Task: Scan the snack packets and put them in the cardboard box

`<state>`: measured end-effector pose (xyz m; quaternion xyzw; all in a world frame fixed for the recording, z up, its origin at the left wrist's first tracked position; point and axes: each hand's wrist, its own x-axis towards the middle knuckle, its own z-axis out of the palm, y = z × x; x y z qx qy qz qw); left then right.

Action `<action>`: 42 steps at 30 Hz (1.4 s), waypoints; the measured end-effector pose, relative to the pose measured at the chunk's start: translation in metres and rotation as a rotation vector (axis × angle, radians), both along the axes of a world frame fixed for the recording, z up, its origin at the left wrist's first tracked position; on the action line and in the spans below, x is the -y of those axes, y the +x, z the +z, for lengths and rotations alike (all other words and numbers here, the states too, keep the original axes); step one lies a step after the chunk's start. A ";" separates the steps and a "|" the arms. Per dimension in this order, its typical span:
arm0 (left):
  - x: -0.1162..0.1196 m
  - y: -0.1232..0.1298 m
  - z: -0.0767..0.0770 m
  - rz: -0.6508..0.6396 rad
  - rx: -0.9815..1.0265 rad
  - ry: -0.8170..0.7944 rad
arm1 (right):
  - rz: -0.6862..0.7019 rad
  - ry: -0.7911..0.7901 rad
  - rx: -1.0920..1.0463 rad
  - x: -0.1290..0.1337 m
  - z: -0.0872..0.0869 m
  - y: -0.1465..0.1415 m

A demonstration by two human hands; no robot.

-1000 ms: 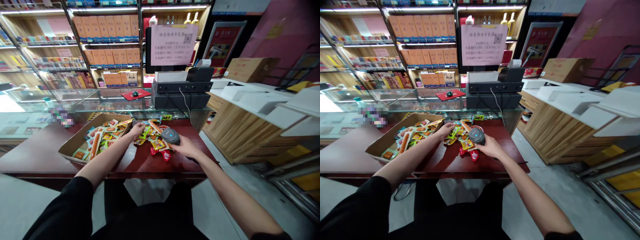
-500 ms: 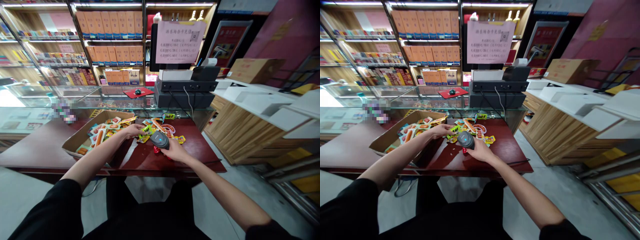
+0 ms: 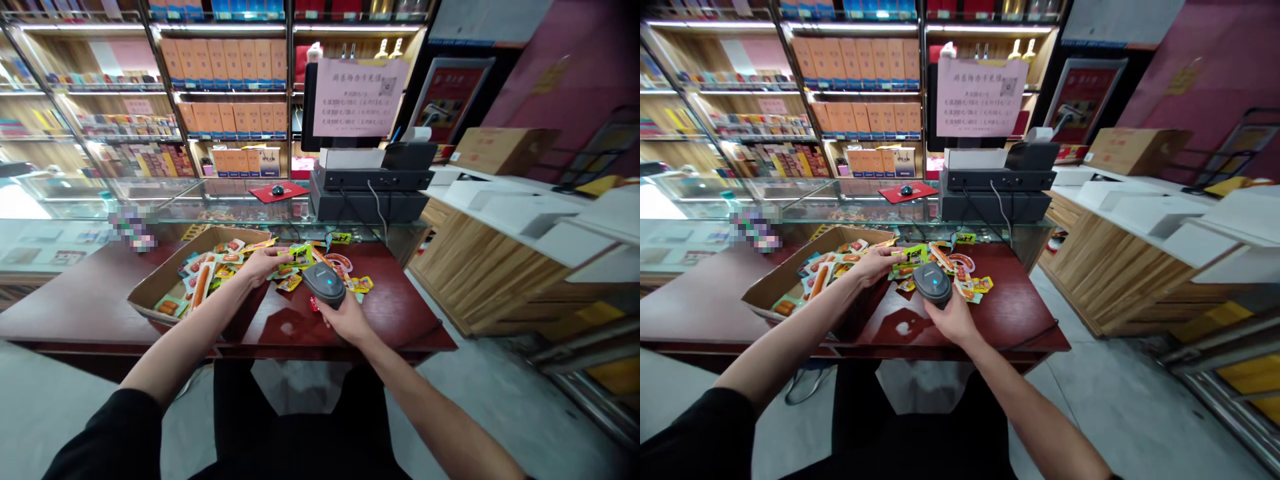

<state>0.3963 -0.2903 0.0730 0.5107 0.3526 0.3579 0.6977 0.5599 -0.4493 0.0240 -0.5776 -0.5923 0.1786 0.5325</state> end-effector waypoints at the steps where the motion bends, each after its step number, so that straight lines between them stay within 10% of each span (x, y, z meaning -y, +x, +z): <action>1: 0.001 0.004 -0.002 0.000 0.022 -0.002 | -0.031 0.020 -0.020 0.000 -0.002 -0.003; 7: -0.006 0.036 -0.015 0.118 0.050 0.038 | -0.237 0.035 0.111 -0.017 0.012 0.042; 11: -0.014 0.048 -0.012 0.159 0.050 0.058 | -0.047 -0.078 0.264 -0.017 0.034 0.074; 20: 0.004 0.050 -0.006 0.283 0.199 0.055 | -0.056 0.041 0.023 -0.009 0.022 0.020; 35: -0.004 0.035 -0.005 0.333 0.205 0.103 | -0.054 0.046 0.060 -0.030 0.024 0.012; 42: -0.004 -0.027 0.011 0.538 0.202 0.193 | -0.046 0.007 0.061 -0.050 0.031 -0.007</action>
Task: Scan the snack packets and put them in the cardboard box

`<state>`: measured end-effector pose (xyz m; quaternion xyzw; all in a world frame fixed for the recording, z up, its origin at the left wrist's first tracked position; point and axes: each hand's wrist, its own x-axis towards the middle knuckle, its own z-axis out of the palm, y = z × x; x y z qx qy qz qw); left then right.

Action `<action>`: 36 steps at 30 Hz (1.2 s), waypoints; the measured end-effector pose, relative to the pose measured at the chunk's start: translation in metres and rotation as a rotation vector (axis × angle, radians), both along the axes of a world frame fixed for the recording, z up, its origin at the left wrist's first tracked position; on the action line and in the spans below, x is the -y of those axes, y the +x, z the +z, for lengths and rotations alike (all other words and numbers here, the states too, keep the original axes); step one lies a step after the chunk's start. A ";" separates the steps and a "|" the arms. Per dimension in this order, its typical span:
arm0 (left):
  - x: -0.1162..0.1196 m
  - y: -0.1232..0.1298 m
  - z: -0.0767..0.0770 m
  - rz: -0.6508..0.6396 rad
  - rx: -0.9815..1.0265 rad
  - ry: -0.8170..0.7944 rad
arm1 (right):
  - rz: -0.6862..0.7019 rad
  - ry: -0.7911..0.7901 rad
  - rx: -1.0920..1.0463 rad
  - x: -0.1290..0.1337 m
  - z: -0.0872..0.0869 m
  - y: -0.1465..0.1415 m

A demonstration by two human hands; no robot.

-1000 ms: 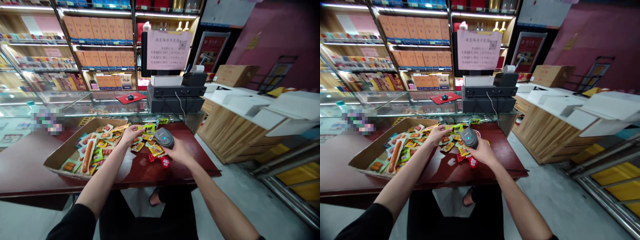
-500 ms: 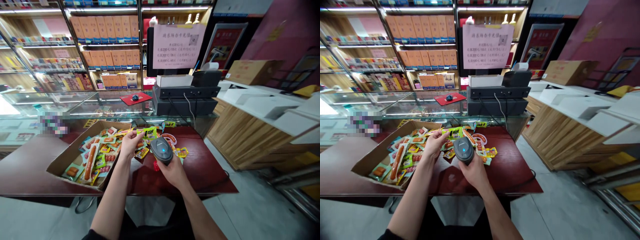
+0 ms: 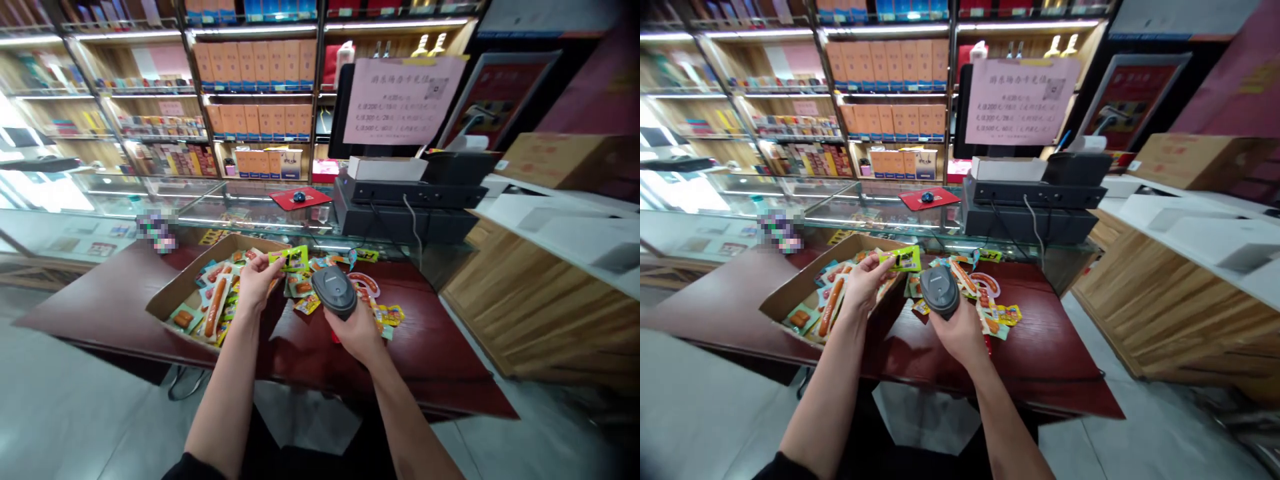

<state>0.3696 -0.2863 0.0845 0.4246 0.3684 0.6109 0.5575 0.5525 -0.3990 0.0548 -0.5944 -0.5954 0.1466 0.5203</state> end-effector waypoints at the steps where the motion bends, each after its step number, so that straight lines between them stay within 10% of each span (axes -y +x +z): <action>1: -0.001 -0.018 0.003 0.078 -0.003 0.013 | 0.015 0.005 0.005 -0.004 0.002 -0.005; 5: 0.005 -0.090 0.011 0.366 -0.014 0.047 | 0.074 0.011 0.013 -0.014 0.008 -0.027; 9: 0.021 -0.113 0.012 0.383 -0.039 0.075 | 0.093 0.005 0.023 -0.010 0.011 -0.039; 22: 0.032 0.073 -0.056 -0.362 -0.547 0.193 | -0.247 -0.013 0.097 0.058 0.004 0.059; 36: 0.034 0.112 -0.085 -0.230 -1.420 0.164 | -0.338 -0.024 0.118 0.066 -0.008 0.073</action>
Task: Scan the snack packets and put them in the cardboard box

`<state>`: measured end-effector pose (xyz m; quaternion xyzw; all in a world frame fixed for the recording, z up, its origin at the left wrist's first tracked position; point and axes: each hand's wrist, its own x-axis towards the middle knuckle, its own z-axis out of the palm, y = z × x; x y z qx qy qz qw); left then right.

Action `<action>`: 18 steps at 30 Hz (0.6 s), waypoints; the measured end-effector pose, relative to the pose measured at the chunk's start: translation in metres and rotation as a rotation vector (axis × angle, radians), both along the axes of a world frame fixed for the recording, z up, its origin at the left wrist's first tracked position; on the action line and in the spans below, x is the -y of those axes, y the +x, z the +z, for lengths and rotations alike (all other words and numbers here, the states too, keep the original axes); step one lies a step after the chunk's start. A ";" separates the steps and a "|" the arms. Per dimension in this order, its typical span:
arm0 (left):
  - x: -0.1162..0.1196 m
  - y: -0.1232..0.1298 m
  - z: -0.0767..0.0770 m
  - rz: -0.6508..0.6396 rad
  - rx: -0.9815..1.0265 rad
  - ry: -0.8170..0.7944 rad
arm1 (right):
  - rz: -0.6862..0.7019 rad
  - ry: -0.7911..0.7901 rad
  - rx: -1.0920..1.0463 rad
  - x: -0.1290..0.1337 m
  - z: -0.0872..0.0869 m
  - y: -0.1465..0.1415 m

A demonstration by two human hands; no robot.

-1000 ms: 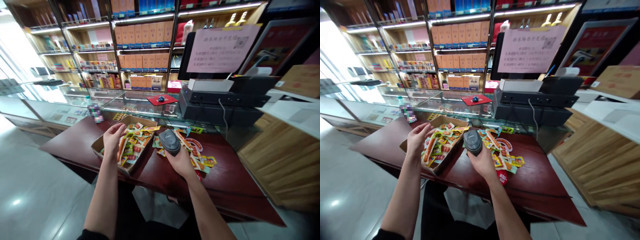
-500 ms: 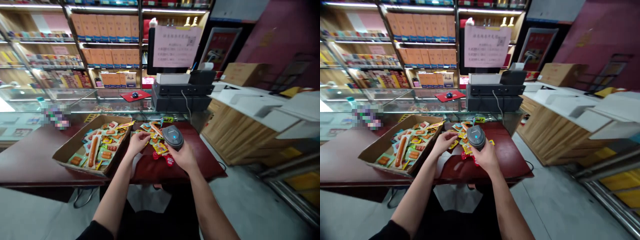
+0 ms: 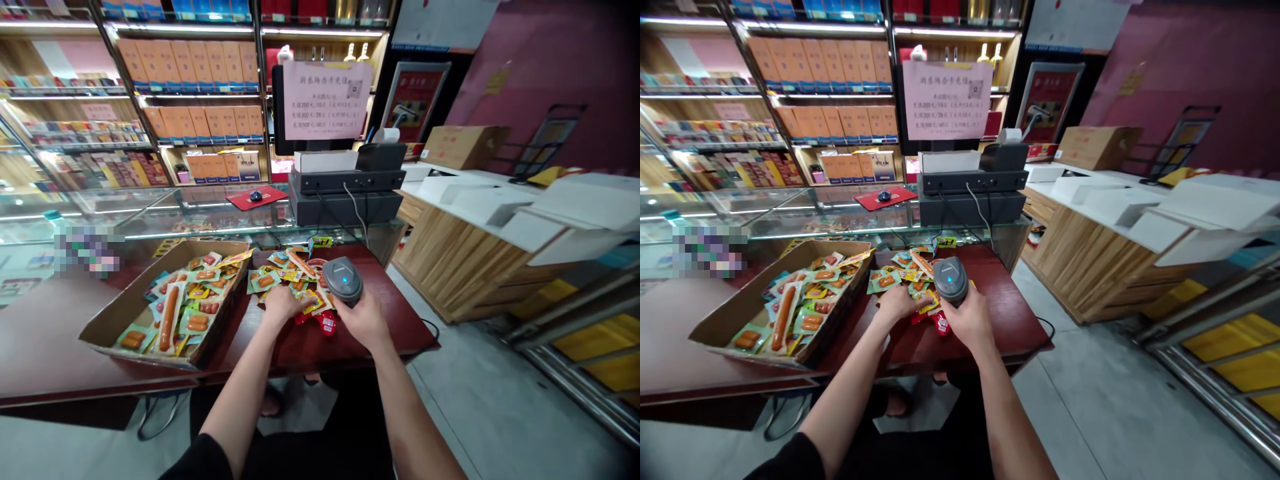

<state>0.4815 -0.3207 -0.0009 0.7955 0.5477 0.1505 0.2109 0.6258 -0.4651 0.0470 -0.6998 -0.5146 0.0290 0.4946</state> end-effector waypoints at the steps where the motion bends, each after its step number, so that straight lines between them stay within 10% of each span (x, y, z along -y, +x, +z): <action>1: 0.002 0.002 -0.002 -0.004 -0.002 0.007 | -0.004 -0.006 -0.004 -0.001 -0.002 -0.001; 10: -0.005 -0.003 -0.015 0.036 0.624 -0.233 | 0.100 -0.004 -0.051 -0.009 -0.011 -0.016; 18: -0.037 -0.038 0.031 0.055 1.117 -0.421 | 0.255 -0.021 -0.044 -0.039 -0.017 -0.036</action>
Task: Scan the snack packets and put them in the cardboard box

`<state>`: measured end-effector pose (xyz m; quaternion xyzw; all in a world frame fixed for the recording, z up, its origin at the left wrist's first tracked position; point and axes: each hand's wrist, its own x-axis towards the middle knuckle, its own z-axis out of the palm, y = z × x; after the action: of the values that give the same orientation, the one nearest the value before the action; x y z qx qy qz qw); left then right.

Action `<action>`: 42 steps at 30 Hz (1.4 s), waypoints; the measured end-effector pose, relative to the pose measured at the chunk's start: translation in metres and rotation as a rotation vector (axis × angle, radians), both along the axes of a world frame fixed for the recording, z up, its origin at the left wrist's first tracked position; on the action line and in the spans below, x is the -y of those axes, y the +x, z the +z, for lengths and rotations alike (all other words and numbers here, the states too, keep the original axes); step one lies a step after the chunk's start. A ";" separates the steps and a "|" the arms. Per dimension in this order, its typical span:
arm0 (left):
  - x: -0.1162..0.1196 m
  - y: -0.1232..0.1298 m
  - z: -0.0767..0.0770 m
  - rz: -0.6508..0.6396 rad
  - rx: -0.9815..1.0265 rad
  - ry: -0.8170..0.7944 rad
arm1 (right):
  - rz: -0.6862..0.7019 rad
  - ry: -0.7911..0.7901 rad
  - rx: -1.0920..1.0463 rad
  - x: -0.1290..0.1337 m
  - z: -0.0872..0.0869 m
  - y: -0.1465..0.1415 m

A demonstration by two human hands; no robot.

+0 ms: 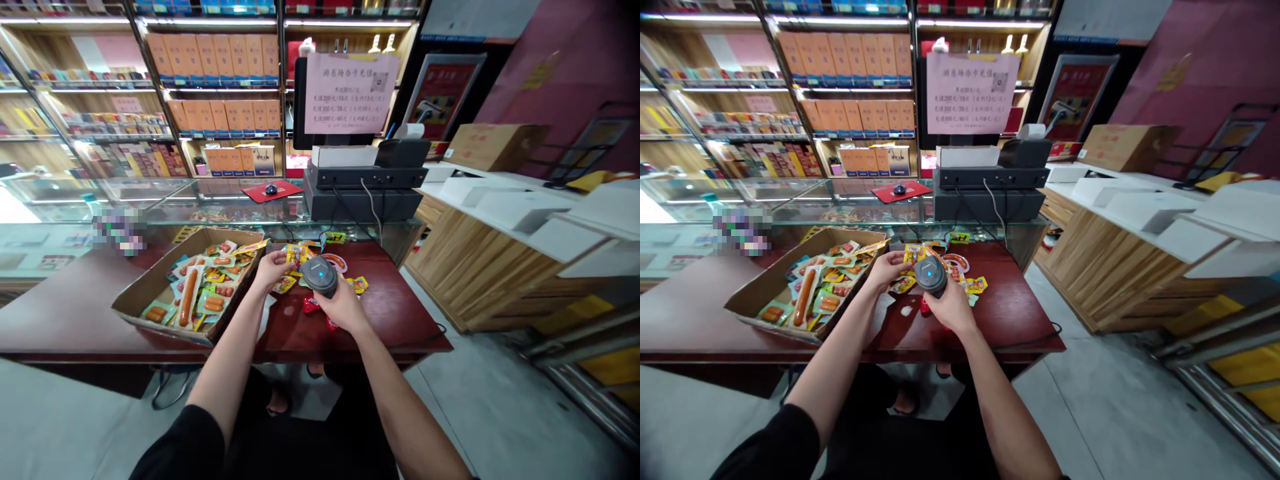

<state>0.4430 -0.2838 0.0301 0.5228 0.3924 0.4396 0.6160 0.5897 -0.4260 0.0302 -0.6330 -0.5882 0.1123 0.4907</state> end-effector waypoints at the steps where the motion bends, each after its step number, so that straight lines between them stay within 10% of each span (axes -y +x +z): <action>1: -0.003 -0.003 0.005 -0.009 -0.016 0.011 | 0.002 -0.003 0.008 -0.005 0.001 -0.002; 20: -0.021 -0.032 0.028 -0.107 -0.157 0.108 | 0.104 0.051 0.039 -0.031 0.014 -0.006; 32: -0.026 -0.145 0.076 0.463 -0.143 0.319 | 0.119 0.054 0.020 -0.037 0.016 -0.015; 42: -0.012 -0.071 0.033 0.142 -0.466 0.372 | -0.018 -0.053 0.065 -0.026 0.017 0.007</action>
<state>0.3718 -0.2718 0.0628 0.6847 0.4714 0.4142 0.3706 0.5970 -0.3998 0.0472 -0.6543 -0.5949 0.1029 0.4554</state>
